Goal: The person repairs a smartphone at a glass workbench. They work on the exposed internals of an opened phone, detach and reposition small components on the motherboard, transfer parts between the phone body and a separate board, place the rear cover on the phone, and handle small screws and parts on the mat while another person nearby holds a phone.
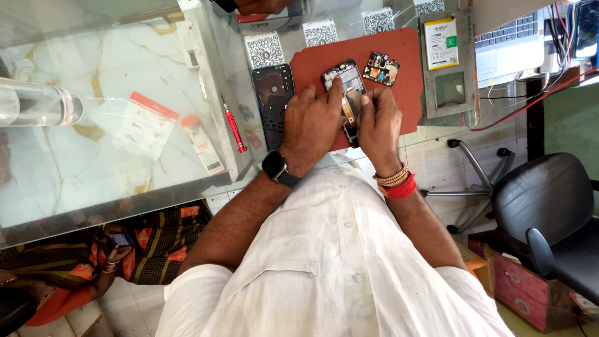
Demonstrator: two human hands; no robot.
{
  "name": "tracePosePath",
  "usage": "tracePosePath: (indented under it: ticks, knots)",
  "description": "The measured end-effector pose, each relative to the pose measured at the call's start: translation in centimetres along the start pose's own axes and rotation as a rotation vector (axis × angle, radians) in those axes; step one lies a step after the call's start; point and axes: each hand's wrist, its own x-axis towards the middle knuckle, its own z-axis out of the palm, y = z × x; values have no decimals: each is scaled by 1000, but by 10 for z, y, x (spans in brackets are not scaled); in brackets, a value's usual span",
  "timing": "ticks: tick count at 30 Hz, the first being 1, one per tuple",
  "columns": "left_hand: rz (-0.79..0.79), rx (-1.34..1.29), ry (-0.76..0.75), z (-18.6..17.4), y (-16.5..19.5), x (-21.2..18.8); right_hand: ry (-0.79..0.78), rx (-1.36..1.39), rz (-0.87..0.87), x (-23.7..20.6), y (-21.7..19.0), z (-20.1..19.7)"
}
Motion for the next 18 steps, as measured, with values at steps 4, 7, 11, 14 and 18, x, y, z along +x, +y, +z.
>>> tracePosePath:
  ticks: [4, 7, 11, 14, 18]
  knots:
    - [-12, 2, -25, -1, 1, 1, 72, 163, 104, 14, 3, -9]
    - [-15, -6, -23, -3, -1, 0, 88, 313, 104, 18, -3, -22]
    - [9, -11, 22, -3, -1, 0, -44, -9, -78, 3, -20, -39]
    - [3, -21, -1, -1, 0, -2, -157, -193, -81, -9, -33, -38]
    - [25, -24, 32, 1, 0, -4, -192, -223, -6, -12, -41, -37]
